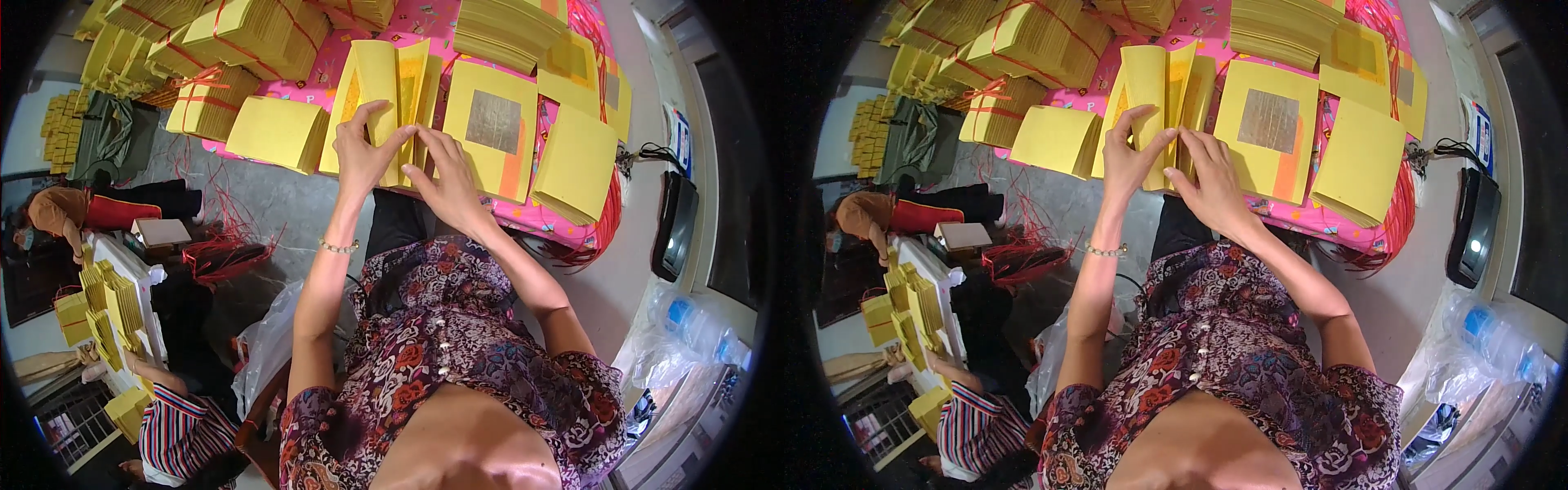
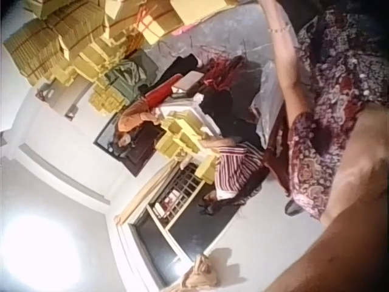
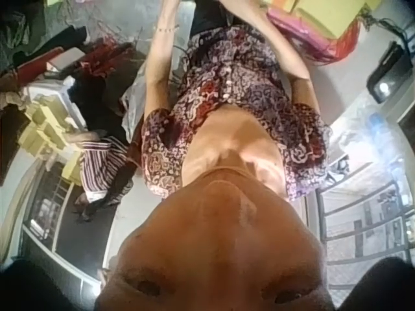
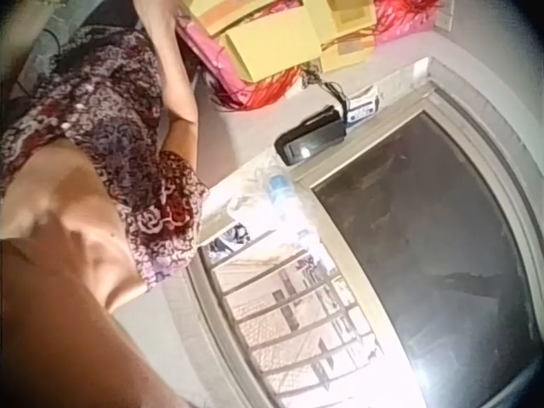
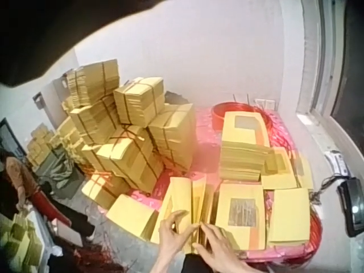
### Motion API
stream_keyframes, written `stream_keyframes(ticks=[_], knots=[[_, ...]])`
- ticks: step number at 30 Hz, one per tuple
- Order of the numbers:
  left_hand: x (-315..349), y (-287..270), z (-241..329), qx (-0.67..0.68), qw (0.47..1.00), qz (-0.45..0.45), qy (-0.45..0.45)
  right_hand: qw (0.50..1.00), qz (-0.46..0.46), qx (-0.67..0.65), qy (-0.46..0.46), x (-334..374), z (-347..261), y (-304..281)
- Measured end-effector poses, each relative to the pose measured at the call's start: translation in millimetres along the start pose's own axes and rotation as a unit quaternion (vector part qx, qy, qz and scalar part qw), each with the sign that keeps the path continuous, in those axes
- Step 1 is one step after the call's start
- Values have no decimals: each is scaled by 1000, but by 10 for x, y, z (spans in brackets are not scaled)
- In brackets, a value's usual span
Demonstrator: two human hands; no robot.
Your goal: Counting and stacking sheets of joss paper.
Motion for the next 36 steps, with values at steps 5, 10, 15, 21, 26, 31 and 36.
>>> stream_keyframes(ticks=[5,10,15,21,26,31,36], knots=[[19,5,41,-12,1000,-21,-17,1000,1,-16,11,-1,35,-2],[22,6,38,-20,999,-24,-19,1000,11,-11,-1,-7,38,-13],[23,-7,25,-13,999,-24,-16,1000,-9,-26,12,-21,29,-41],[27,-8,62,-8,1000,-18,4,998,43,-35,34,-15,69,-55],[29,-17,45,-11,1000,-17,13,994,104,45,0,-196,126,-138],[29,10,92,-1,999,-38,-7,995,61,56,53,-602,349,-86],[57,-40,75,40,998,-45,27,993,-22,24,112,-741,313,-77]])
Point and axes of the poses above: each hand's wrist, its own x-axis away from the middle knuckle, its own y-axis out of the palm, z = x × y, the point moved 5 cm from there along -x, towards the middle knuckle, and after that the axes turned 9 degrees about x, right-handed, at the moved point
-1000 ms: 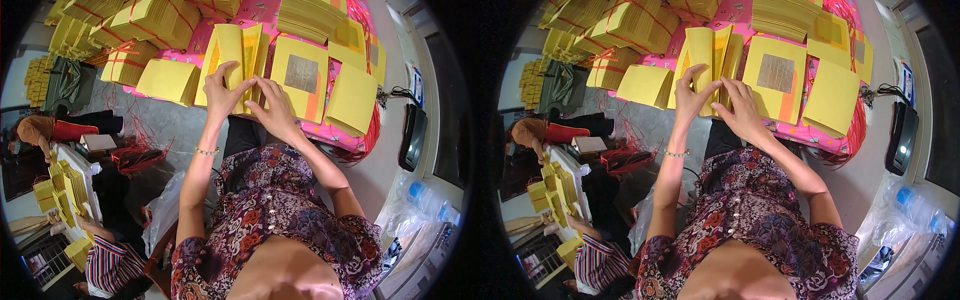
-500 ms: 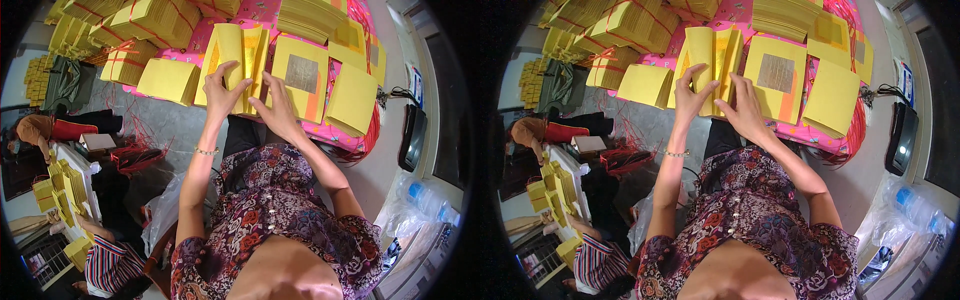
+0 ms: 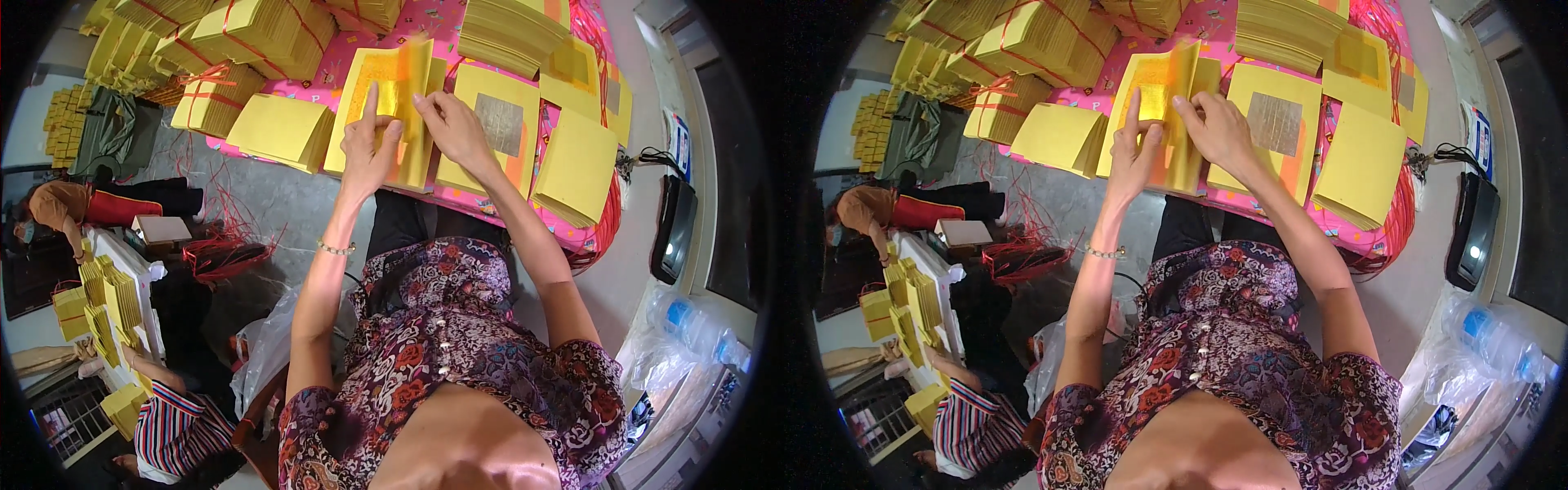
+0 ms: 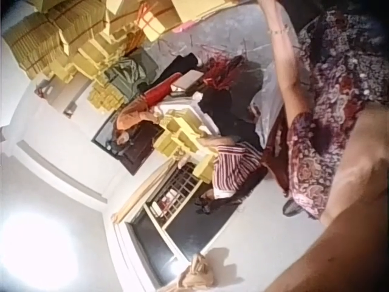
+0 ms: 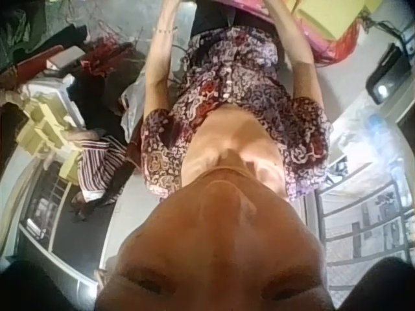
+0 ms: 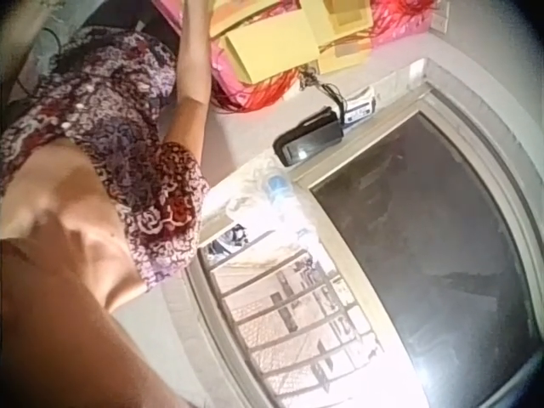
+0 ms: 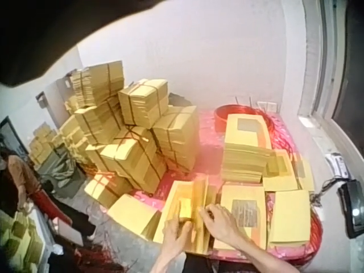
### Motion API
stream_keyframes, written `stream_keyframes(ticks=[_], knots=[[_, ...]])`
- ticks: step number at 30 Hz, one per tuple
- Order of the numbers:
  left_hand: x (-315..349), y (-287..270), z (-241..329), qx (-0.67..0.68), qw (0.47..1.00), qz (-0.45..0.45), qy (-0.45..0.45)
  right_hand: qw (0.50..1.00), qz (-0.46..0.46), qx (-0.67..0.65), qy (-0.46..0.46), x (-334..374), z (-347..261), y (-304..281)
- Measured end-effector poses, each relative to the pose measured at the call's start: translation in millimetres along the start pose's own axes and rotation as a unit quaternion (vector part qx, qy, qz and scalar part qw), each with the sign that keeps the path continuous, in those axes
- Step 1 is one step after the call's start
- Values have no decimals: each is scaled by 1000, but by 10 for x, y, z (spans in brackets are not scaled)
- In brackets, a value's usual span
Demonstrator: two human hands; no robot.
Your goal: Counting and stacking sheets of joss paper.
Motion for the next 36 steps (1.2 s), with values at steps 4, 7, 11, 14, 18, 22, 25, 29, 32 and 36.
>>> stream_keyframes(ticks=[4,7,11,14,18,22,25,29,32,36], knots=[[4,-46,30,7,998,-56,-18,997,9,-79,13,-33,21,53],[66,-108,20,-62,987,-139,51,998,-24,-49,36,-78,-25,67],[114,-134,57,-69,981,-168,69,996,-47,-58,41,-194,81,184],[135,-154,118,-60,981,-169,67,983,-103,-130,75,-251,146,272],[185,-224,290,-107,973,-179,97,951,-138,-259,95,-257,81,277],[182,-347,238,-188,968,-148,76,935,-150,-304,102,-264,-33,215],[196,-381,313,-198,966,-64,153,927,-151,-328,105,-264,-31,180],[205,-430,352,-165,965,33,203,895,-175,-401,83,-239,-68,59],[198,-549,380,-76,964,161,195,908,-92,-409,26,-312,47,2],[260,-581,108,156,957,217,114,937,94,-324,-87,-497,108,-137]])
Point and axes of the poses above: each hand's wrist, its own x-axis away from the middle knuckle, its own y-axis out of the palm, z = x × y, the point moved 5 cm from there along -x, towards the middle knuckle, and after that the axes turned 9 degrees about x, right-handed, at the moved point
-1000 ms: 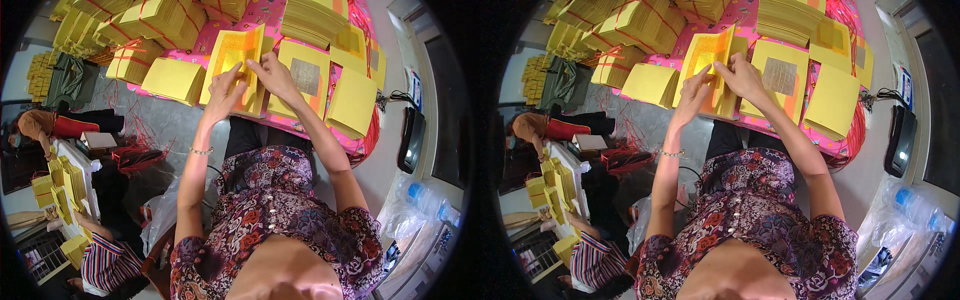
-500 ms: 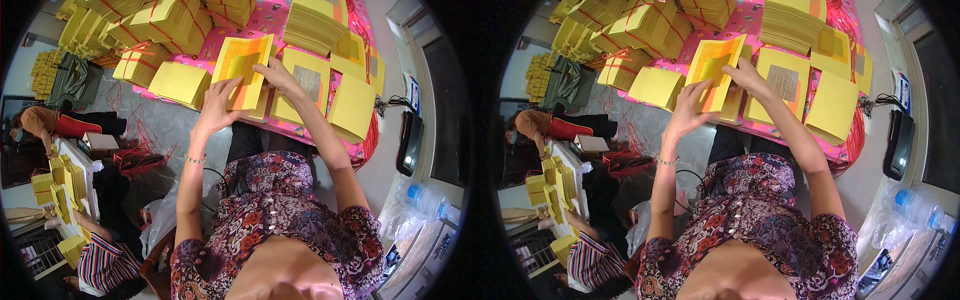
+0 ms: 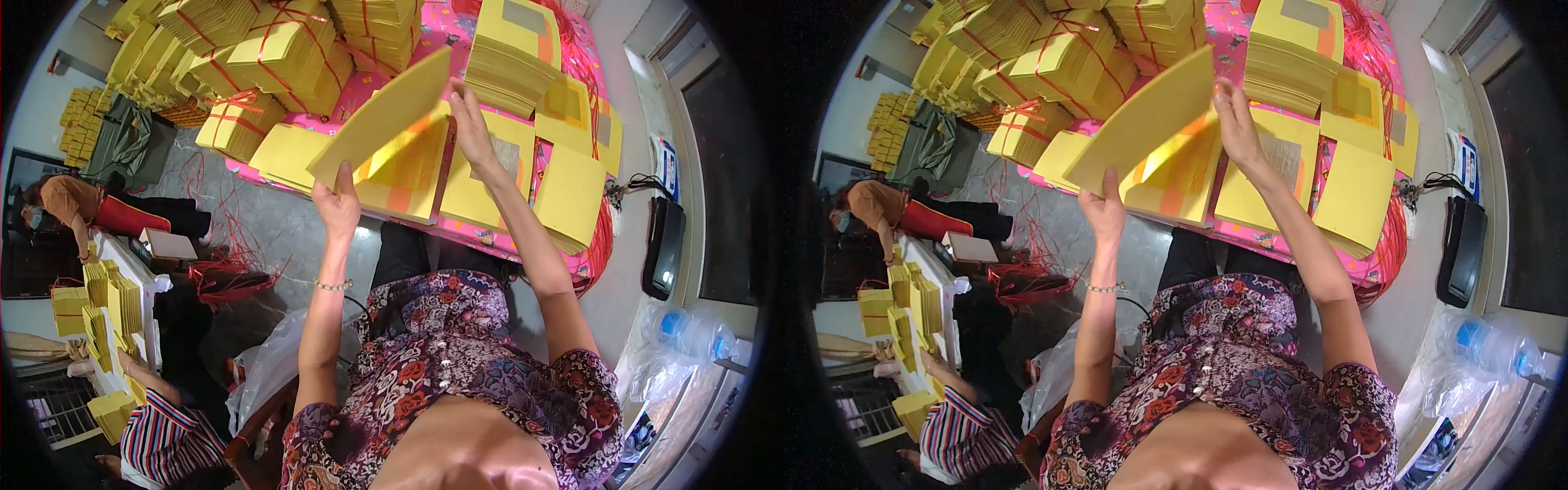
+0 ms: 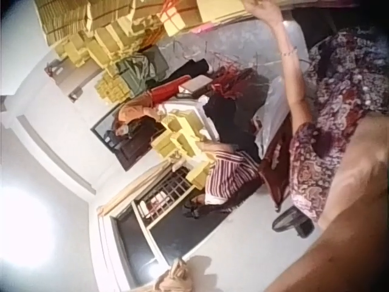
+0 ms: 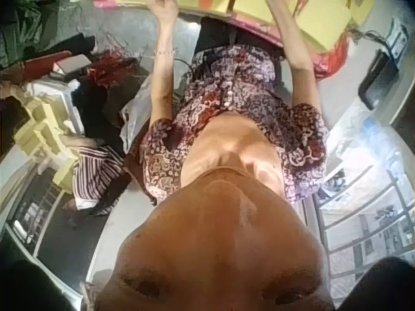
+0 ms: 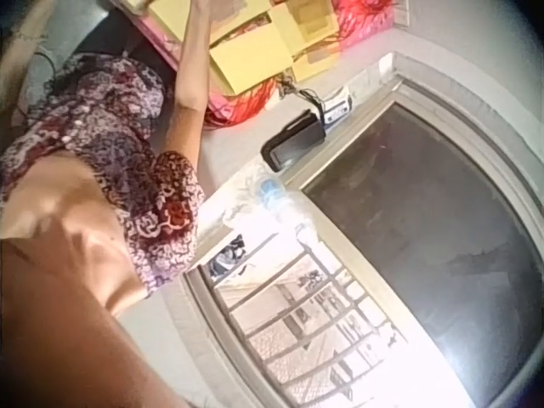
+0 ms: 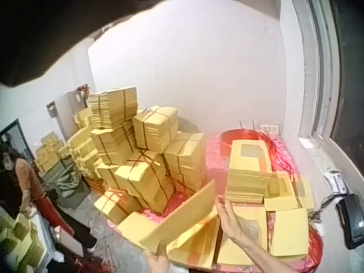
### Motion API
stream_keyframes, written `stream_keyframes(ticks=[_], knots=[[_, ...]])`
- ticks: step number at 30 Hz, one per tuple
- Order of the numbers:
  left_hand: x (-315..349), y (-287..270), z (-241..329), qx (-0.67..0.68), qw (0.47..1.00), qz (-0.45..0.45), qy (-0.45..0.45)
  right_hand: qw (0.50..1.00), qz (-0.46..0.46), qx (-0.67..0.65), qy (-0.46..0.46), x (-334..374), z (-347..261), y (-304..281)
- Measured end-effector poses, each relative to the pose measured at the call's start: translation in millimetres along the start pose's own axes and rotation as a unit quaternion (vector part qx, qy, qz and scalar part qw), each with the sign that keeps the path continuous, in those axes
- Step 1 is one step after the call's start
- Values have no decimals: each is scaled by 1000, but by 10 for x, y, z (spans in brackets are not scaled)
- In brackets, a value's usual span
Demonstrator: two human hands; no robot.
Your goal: Counting and stacking sheets of joss paper.
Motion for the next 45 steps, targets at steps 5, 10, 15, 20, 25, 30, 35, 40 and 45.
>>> stream_keyframes(ticks=[5,10,15,20,25,30,35,40,45], knots=[[145,-100,-257,46,997,-15,-64,997,-24,-32,67,-78,166,-12],[145,-148,-321,24,995,-51,-78,999,25,-23,-11,-56,222,5],[43,-45,3,78,987,-99,-101,997,36,-60,-26,-74,52,-19],[77,142,278,169,951,-182,-185,984,-76,-147,68,-60,-48,85],[169,409,169,262,906,-210,-258,947,-211,-199,136,369,-355,408],[132,590,195,289,883,-223,-295,949,-222,-172,141,641,-410,413],[109,541,159,295,881,-200,-312,950,-197,-87,228,532,-405,318],[-4,488,131,252,912,-148,-289,955,-177,-153,183,405,-186,37],[-66,558,130,174,931,-165,-276,979,-201,19,39,499,-384,49]])
Point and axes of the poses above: each hand's wrist, its own x-axis away from the middle knuckle, its own y-axis out of the palm, z = x × y, the point moved 5 cm from there along -x, towards the middle knuckle, and after that the axes turned 9 degrees about x, right-handed, at the moved point
